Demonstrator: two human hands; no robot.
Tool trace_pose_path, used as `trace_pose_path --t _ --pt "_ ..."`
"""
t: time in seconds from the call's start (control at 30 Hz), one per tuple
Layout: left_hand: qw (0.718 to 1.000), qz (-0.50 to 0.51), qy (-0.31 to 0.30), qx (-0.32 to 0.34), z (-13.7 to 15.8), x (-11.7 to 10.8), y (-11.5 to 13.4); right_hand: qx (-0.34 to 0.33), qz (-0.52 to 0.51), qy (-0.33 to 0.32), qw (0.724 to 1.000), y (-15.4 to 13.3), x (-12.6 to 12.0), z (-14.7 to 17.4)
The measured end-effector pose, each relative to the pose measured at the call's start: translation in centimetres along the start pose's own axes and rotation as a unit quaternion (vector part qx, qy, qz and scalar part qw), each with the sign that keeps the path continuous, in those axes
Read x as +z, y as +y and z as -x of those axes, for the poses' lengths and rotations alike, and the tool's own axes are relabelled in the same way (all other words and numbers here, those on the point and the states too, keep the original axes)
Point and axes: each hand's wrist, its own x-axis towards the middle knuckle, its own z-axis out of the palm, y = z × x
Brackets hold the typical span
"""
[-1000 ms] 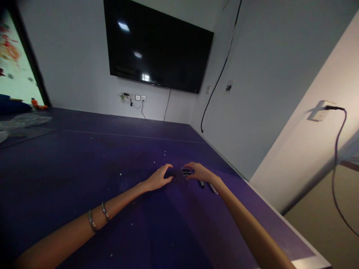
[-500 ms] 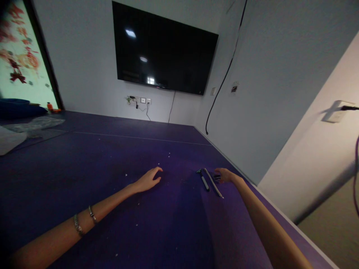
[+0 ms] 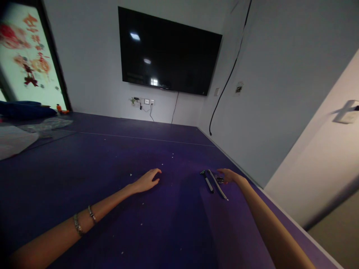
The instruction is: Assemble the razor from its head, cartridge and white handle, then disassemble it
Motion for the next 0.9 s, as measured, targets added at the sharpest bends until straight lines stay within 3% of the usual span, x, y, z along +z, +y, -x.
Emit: trace_pose_path --t 0.1,0.23,0.4,0.53,0.73,0.9 --pt "1.000 -0.025 0.001 -0.018 0.5 -0.7 -1.3 -0.035 0.001 -0.025 0.999 -1.6 -0.9 -0.2" --pt "0.996 -0.054 0.021 -0.070 1.5 -2.1 -3.7 -0.095 -0.045 0.024 0.994 -6.0 -0.8 0.1" --pt "0.984 -0.098 0.059 -0.137 3.6 -4.2 -7.4 -0.179 -0.080 0.030 0.980 -12.7 1.6 1.9" --pt "0.974 -0.128 0.073 -0.171 5.7 -5.9 -9.8 -0.228 -0.100 0.046 0.967 -16.0 4.3 3.0" --pt "0.965 -0.152 0.074 -0.201 7.9 -6.9 -11.2 -0.173 -0.099 0.056 0.978 -17.3 8.1 3.6" --pt "0.965 -0.172 0.061 -0.188 8.2 -6.5 -11.1 -0.151 -0.076 0.084 0.982 -17.4 9.3 4.2"
